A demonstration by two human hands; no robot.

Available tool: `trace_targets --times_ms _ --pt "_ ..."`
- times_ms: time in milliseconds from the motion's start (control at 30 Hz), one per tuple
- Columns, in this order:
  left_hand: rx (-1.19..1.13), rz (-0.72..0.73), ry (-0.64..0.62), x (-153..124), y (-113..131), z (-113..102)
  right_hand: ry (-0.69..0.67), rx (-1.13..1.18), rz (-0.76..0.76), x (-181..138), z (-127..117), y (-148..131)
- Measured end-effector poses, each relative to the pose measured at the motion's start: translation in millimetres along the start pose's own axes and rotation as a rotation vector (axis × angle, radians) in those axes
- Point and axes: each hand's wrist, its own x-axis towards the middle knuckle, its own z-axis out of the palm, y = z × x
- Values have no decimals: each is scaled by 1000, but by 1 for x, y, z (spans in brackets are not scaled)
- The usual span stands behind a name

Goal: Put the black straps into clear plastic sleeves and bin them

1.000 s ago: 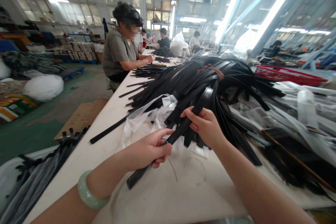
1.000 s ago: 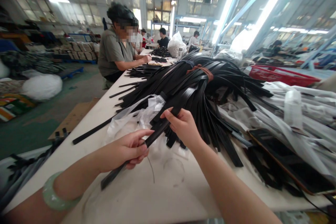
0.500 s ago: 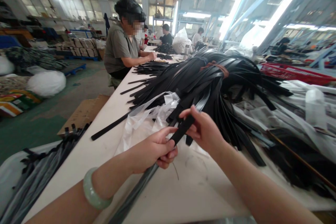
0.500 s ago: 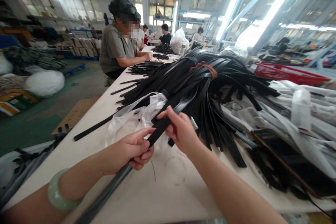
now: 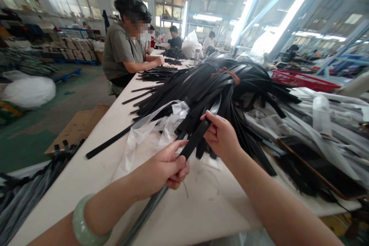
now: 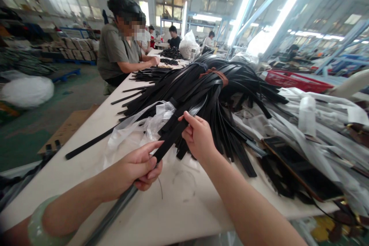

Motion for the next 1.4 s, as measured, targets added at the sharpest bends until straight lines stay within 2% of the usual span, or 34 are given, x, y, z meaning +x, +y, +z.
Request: trace_targets --times_ms 33,100,200,267,333,433,500,533,633,700,733,833,867,933,1033,1100,1133,1267,1300,1400 --pt "3 -3 20 0 0 0 35 11 -22 1 -1 0" --pt "7 4 61 0 1 0 4 -48 -20 -4 4 6" --pt "-1 43 63 -1 4 0 -226 -191 80 -19 14 20" --pt "-1 50 41 -1 5 0 -336 -200 142 -20 14 22" --pt "3 10 12 0 5 0 -282 -85 152 -10 7 15" --pt "6 -32 14 0 4 2 -61 82 47 6 -5 5" --pt "10 -3 58 0 5 2 -45 50 4 6 -5 6" --pt "13 14 74 -1 6 2 -94 5 13 2 -2 10" --pt "23 31 62 -1 7 1 -351 -170 109 -12 8 21" --pt "22 21 47 0 7 1 -407 -208 142 -15 11 22" --pt "21 12 45 0 6 2 -359 -180 123 -13 10 20" --pt "20 -12 53 1 4 2 -93 -45 -31 -5 3 11" --pt "23 -12 57 1 3 1 -57 -45 -65 -4 1 9" --pt "29 3 72 2 3 -1 -130 -133 -57 -6 2 11" --pt "37 35 76 3 3 -5 -402 -309 70 -16 7 19" --pt "48 40 74 3 4 -7 -501 -361 126 -18 8 22" --pt "58 34 67 3 4 -7 -486 -356 131 -18 8 23" --pt "107 -3 41 2 5 -6 -283 -342 32 -11 3 18" --pt "115 -2 47 3 5 -6 -304 -381 19 -10 3 18" --pt "118 20 89 4 5 -8 -501 -500 27 -12 4 21"
